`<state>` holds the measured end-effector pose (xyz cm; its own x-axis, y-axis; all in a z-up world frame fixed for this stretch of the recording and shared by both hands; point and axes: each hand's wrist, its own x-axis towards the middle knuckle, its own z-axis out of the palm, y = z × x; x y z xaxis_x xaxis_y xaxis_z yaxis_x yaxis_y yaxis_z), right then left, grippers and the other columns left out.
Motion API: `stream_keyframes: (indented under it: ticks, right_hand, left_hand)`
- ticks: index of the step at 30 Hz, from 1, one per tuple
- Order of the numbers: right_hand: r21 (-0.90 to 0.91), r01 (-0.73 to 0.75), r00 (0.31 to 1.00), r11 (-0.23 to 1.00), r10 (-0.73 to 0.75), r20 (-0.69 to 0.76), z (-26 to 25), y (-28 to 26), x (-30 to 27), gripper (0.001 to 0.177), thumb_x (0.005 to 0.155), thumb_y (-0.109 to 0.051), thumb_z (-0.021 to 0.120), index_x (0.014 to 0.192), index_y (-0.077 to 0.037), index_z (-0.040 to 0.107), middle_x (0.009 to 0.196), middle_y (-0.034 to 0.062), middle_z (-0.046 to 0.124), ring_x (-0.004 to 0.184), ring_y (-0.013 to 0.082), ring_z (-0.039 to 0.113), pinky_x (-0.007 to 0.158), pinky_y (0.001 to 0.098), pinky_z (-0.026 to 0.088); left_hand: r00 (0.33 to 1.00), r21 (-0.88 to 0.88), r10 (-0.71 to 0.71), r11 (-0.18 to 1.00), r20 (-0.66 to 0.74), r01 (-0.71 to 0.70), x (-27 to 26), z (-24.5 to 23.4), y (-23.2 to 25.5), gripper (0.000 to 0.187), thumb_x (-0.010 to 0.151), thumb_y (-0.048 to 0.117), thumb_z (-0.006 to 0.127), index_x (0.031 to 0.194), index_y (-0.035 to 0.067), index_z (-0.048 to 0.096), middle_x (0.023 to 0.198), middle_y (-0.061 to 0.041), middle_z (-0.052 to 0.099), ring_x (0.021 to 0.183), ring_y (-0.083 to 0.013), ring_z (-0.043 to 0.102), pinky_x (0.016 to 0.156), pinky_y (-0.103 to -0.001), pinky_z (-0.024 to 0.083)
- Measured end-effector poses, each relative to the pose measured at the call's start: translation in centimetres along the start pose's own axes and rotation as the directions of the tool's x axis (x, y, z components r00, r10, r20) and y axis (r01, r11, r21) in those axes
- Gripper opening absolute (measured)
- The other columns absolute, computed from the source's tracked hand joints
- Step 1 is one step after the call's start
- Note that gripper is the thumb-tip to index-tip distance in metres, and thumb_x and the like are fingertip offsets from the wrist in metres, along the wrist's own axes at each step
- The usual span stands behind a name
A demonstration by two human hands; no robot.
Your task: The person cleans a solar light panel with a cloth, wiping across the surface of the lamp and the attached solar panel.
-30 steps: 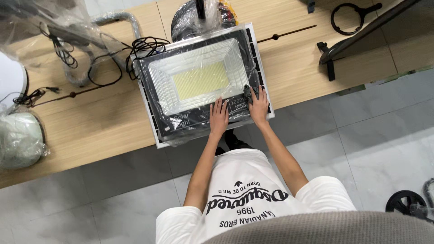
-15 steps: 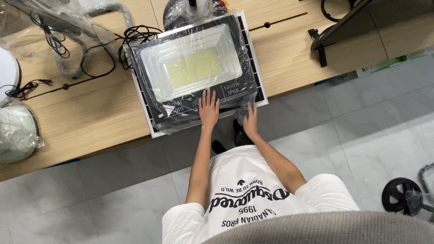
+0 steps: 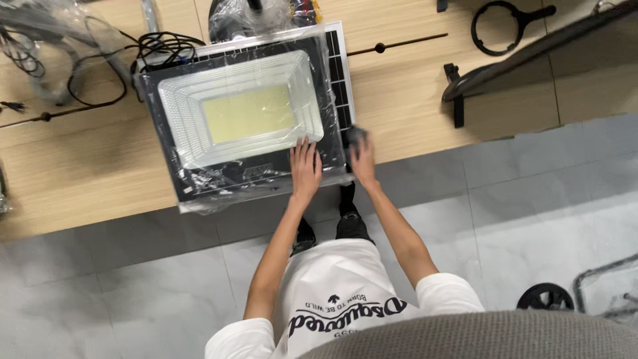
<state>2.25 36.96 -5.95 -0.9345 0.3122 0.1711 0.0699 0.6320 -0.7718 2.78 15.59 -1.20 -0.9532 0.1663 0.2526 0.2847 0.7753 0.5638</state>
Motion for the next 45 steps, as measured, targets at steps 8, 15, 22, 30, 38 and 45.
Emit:
stream_keyframes:
  ticks: [8,15,22,30,38,45]
  right_hand:
    - [-0.390,0.307,0.901,0.868,-0.133,0.413,3.9,3.3,2.1,0.058,0.100,-0.029,0.058,0.153,-0.005,0.050,0.170,0.0197,0.019,0.156,0.0417,0.016,0.124,0.0588,0.020]
    - [-0.306,0.429,0.857,0.850,-0.276,0.434,10.4,5.6,16.1,0.057,0.105,-0.029,0.058,0.152,0.000,0.046,0.171,0.0200,0.019,0.157,0.0428,0.015,0.126,0.0541,0.020]
    - [-0.314,0.487,0.855,0.815,-0.373,0.360,16.0,4.2,30.0,0.057,0.108,-0.033,0.057,0.153,0.000,0.050,0.172,0.0185,0.018,0.158,0.0407,0.017,0.125,0.0540,0.022]
    - [-0.301,0.445,0.863,0.844,-0.314,0.396,18.0,3.7,34.3,0.056,0.106,-0.038,0.058,0.146,0.002,0.053,0.170,0.0231,0.019,0.155,0.0451,0.019,0.123,0.0583,0.023]
    - [-0.311,0.490,0.848,0.814,-0.361,0.389,14.4,4.3,26.0,0.059,0.103,-0.026,0.057,0.157,-0.003,0.049,0.171,0.0211,0.016,0.158,0.0435,0.014,0.126,0.0567,0.021]
    - [-0.287,0.420,0.842,0.861,-0.251,0.478,7.3,4.5,11.2,0.052,0.100,-0.029,0.060,0.142,0.003,0.057,0.171,0.0235,0.015,0.158,0.0443,0.012,0.126,0.0547,0.021]
  left_hand:
    - [0.995,0.344,-0.034,0.937,-0.089,0.063,11.1,-4.0,-9.2,0.061,0.115,0.037,0.046,0.165,0.006,0.030,0.173,-0.014,0.024,0.160,-0.0331,0.021,0.132,-0.054,0.013]
    - [0.992,0.446,-0.123,0.888,-0.013,0.116,10.0,-5.0,-8.4,0.064,0.109,0.037,0.055,0.164,0.012,0.034,0.172,-0.009,0.025,0.160,-0.0296,0.023,0.131,-0.053,0.017]
    - [0.988,0.380,-0.144,0.912,-0.050,0.152,10.4,-4.9,-8.4,0.064,0.104,0.034,0.061,0.161,0.013,0.040,0.170,-0.010,0.032,0.158,-0.0299,0.028,0.130,-0.054,0.020]
    - [0.986,0.347,-0.160,0.923,-0.053,0.168,10.3,-4.9,-8.5,0.061,0.102,0.033,0.063,0.156,0.010,0.046,0.168,-0.011,0.035,0.157,-0.0304,0.030,0.128,-0.054,0.022]
    - [0.988,0.357,-0.144,0.921,-0.064,0.157,10.0,-4.7,-8.6,0.060,0.102,0.033,0.064,0.155,0.010,0.048,0.168,-0.011,0.036,0.157,-0.0298,0.032,0.129,-0.054,0.022]
    - [0.990,0.382,-0.105,0.914,-0.097,0.134,9.9,-4.6,-8.6,0.060,0.105,0.034,0.061,0.157,0.008,0.045,0.168,-0.011,0.035,0.157,-0.0300,0.030,0.129,-0.053,0.021]
